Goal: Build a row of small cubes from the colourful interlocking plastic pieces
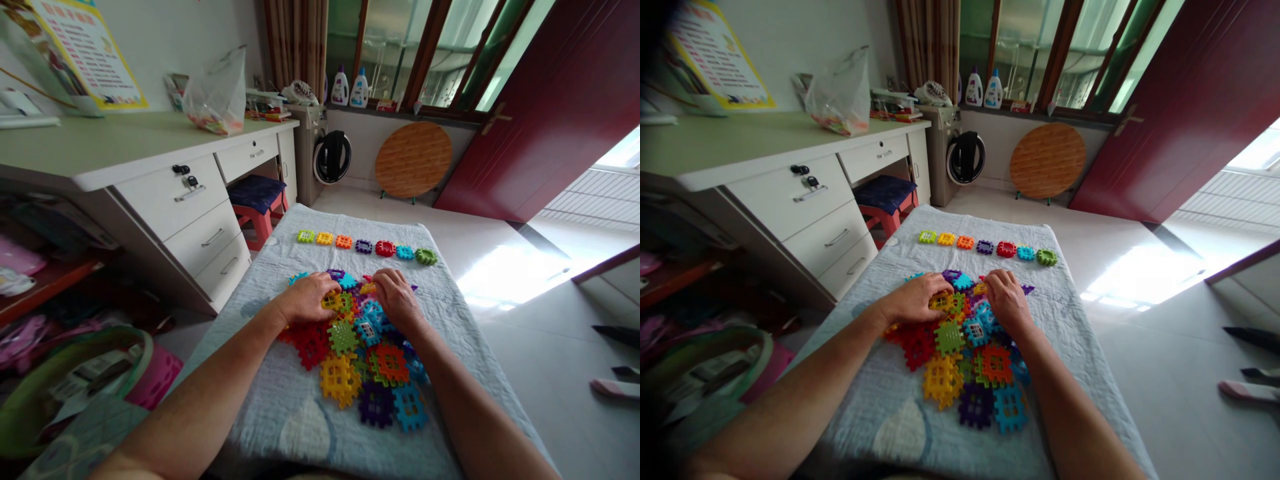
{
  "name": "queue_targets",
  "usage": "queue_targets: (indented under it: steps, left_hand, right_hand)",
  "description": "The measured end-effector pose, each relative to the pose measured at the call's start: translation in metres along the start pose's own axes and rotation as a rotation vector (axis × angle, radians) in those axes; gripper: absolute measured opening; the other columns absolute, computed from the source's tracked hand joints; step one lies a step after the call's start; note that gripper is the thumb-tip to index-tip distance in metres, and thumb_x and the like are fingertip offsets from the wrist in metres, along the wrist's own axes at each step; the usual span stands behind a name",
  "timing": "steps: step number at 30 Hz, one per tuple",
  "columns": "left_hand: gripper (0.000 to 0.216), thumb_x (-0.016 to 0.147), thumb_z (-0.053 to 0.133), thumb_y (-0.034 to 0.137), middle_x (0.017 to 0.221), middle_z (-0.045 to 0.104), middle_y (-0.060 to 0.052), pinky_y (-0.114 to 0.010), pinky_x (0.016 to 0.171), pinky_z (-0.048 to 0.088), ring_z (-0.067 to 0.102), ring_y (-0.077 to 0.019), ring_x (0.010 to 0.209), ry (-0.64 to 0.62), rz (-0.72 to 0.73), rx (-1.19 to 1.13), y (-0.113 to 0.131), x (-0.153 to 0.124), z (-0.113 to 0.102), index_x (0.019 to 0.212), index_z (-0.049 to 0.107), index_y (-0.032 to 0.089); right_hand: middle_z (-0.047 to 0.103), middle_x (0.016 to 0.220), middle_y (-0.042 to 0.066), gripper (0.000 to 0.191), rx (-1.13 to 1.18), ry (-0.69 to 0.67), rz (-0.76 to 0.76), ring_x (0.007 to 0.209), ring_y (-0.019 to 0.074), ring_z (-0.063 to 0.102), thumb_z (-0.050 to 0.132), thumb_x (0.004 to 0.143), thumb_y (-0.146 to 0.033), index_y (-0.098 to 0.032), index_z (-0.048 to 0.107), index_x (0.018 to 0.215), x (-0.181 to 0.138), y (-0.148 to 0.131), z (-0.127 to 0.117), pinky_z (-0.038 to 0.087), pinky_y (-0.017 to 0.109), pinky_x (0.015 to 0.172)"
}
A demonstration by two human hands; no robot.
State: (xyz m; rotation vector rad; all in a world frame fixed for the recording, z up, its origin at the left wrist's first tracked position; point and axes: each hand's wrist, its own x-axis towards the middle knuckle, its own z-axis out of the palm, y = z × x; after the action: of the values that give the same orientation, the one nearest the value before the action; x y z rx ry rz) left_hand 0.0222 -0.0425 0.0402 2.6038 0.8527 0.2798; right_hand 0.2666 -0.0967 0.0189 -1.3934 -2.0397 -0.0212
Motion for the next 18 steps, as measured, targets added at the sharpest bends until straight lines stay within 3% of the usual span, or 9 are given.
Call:
queue_targets:
  steps: [5,11,18]
  left_hand:
    - [0.049,0.067,0.073,0.044,0.105,0.061,-0.007,-0.035,0.088,0.045,0.058,-0.0248,0.098,-0.004,-0.019,-0.062,0.000,0.001,0.000,0.110,0.064,0.021]
    - [0.050,0.066,0.075,0.040,0.108,0.058,-0.006,-0.035,0.090,0.046,0.058,-0.0228,0.098,0.053,-0.033,-0.176,0.004,0.000,-0.005,0.111,0.062,0.022]
    - [0.062,0.067,0.074,0.030,0.120,0.057,-0.008,-0.035,0.096,0.045,0.057,-0.0220,0.107,0.164,-0.050,-0.280,0.000,0.003,-0.004,0.125,0.055,0.020]
  right_hand:
    - [0.061,0.089,0.006,0.022,0.096,0.010,0.092,0.083,0.0186,0.058,0.038,0.098,-0.027,-0.023,0.059,0.096,-0.002,-0.008,0.000,0.046,0.030,0.076]
    - [0.063,0.100,0.007,0.016,0.295,0.028,0.036,0.093,0.0179,0.060,0.045,0.095,-0.024,-0.022,0.061,0.097,-0.002,-0.021,0.001,0.048,0.030,0.083]
    - [0.064,0.101,0.006,0.017,0.349,-0.013,0.042,0.078,0.0145,0.061,0.050,0.087,-0.016,-0.022,0.061,0.099,-0.003,-0.031,0.011,0.051,0.028,0.074]
